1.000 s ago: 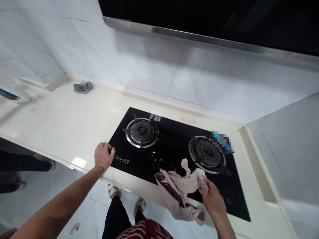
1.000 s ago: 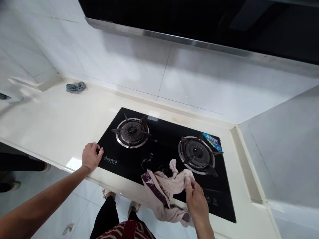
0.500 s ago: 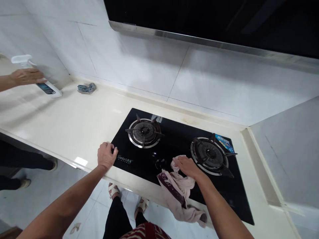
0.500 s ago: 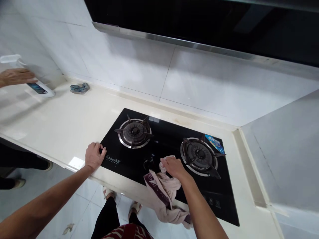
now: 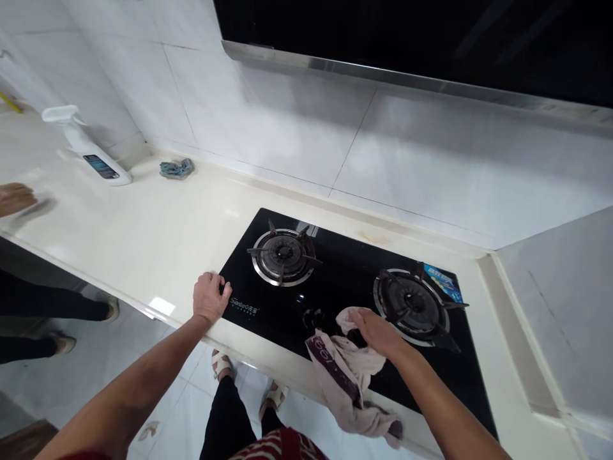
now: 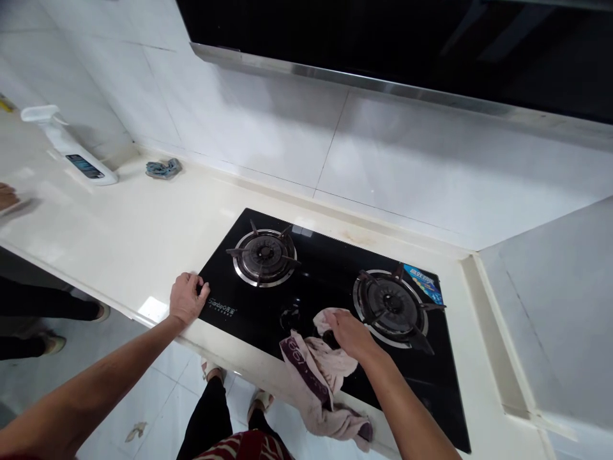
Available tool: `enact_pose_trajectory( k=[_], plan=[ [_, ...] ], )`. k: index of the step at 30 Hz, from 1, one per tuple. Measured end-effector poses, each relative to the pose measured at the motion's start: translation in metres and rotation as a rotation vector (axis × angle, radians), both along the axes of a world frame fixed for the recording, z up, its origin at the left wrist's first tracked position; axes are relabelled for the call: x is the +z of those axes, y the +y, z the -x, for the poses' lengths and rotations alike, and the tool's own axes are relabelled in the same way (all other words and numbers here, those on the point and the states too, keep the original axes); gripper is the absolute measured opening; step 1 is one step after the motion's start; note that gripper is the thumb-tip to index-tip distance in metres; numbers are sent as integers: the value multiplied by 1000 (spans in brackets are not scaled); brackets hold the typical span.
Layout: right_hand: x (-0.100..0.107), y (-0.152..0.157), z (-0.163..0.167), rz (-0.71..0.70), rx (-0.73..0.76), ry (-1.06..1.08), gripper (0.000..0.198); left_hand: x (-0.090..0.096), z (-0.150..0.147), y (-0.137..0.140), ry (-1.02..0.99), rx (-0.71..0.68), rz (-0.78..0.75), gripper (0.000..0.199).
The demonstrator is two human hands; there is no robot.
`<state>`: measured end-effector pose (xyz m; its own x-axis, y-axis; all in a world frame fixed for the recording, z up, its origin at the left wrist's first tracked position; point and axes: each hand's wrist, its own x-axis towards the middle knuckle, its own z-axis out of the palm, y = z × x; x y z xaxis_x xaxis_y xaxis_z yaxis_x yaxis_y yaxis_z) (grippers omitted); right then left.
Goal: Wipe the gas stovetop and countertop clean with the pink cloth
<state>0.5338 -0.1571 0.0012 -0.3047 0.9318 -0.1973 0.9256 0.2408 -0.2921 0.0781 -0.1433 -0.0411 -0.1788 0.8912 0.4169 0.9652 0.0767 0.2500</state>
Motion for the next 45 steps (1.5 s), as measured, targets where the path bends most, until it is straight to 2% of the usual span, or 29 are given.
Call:
enact_pose_trajectory(
  k=[3, 6, 11, 14, 17, 20, 24, 27, 32, 35, 37, 38, 40, 42, 45],
  plan=[
    [-13, -24, -21, 36, -138, 146, 70, 0, 0, 0, 3, 5, 5, 13],
    [-29, -63, -28, -95, -209, 212, 66, 0, 0, 1, 8, 8, 4, 15],
    [-65, -126, 3, -376, -258, 256, 54, 0, 1, 2, 14, 1, 2, 16],
    [-80, -141, 34, -375, -175, 266, 49, 2, 1, 2, 11, 4, 6, 17],
    [-82, -137, 63, -301, -183, 243, 56, 3, 2, 2, 5, 1, -1, 18],
    [-77, -121, 87, -247, -261, 208, 73, 3, 2, 3, -4, 0, -12, 19],
    [-69, -99, 109, -209, -356, 184, 82, 2, 1, 3, -2, 2, -20, 20],
    [-67, -90, 119, -231, -408, 150, 86, 2, 2, 3, 3, -2, -22, 21],
    [-67, -90, 125, -307, -374, 93, 95, 6, 2, 7, -2, 3, 7, 24],
    [-67, -92, 126, -344, -372, 76, 96, 12, -19, -12, -31, -56, -36, 30],
    [-68, -92, 128, -344, -384, 76, 96, 15, -46, -42, -103, -204, -40, 33],
    [-68, -91, 128, -339, -392, 78, 95, 17, -62, -61, -152, -335, 50, 32],
    [-69, -90, 129, -341, -406, 82, 95, 19, -97, -101, -258, -551, 369, 29],
    [-70, -89, 129, -364, -406, 80, 95, 23, -130, -132, -261, -559, 677, 33],
    [-71, -89, 128, -393, -388, 67, 95, 27, -167, -148, -226, -441, 876, 55]
  ],
)
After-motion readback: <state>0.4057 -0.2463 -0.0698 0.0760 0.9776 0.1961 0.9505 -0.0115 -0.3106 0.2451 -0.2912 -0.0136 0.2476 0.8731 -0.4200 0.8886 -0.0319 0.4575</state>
